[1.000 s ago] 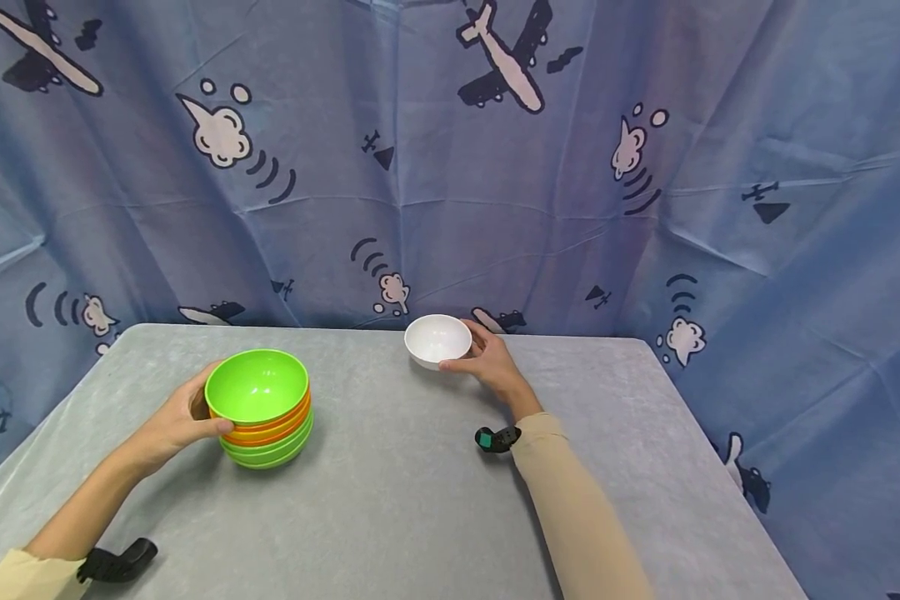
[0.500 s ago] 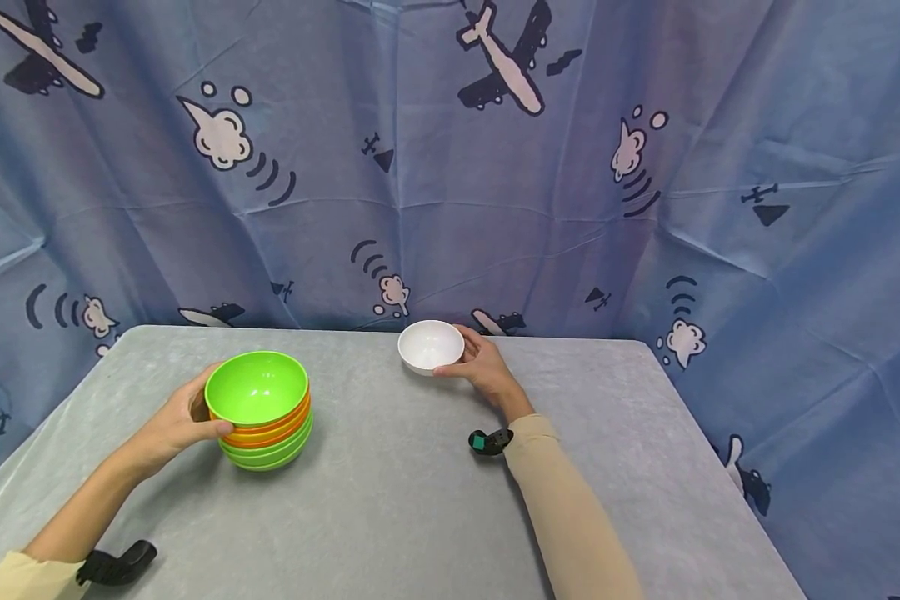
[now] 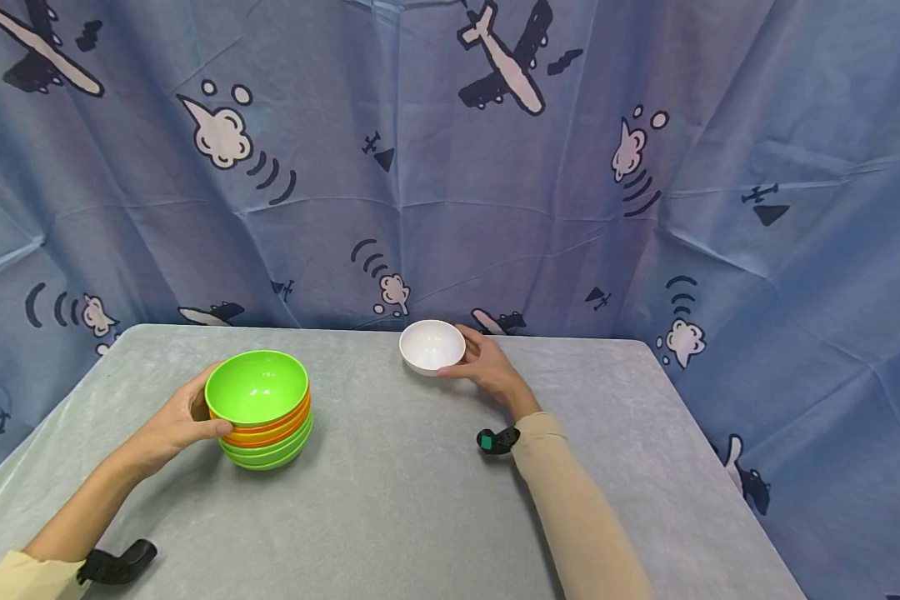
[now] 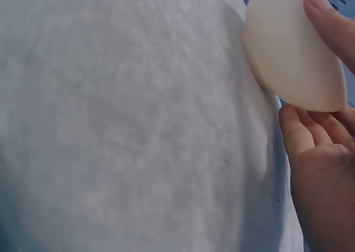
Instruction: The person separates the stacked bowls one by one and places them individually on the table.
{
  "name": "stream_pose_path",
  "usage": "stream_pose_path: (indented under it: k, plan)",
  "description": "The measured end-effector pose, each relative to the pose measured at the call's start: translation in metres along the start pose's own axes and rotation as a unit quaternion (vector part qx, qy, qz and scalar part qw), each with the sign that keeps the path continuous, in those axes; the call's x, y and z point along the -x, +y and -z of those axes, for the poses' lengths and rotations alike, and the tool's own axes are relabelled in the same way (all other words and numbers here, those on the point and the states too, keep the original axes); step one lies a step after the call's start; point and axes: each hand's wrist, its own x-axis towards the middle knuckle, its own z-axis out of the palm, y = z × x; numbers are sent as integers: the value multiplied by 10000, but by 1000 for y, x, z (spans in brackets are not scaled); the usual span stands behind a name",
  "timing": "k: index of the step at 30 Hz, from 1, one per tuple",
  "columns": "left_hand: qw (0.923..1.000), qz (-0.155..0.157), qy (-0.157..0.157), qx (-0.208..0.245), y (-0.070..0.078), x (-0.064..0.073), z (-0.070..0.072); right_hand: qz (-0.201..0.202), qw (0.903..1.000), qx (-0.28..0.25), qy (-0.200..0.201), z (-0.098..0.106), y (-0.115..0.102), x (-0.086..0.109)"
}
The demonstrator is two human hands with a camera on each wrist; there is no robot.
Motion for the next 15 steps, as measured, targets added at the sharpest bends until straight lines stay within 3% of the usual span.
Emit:
stream_pose_path:
  k: [7,15]
  plan:
    - [10000,11,-46,12,0,1,1,351,9991,-229,70,11,-3,9]
    - [10000,55,-30,-30,0,1,0,1028,9917,323,706,18,-5,15]
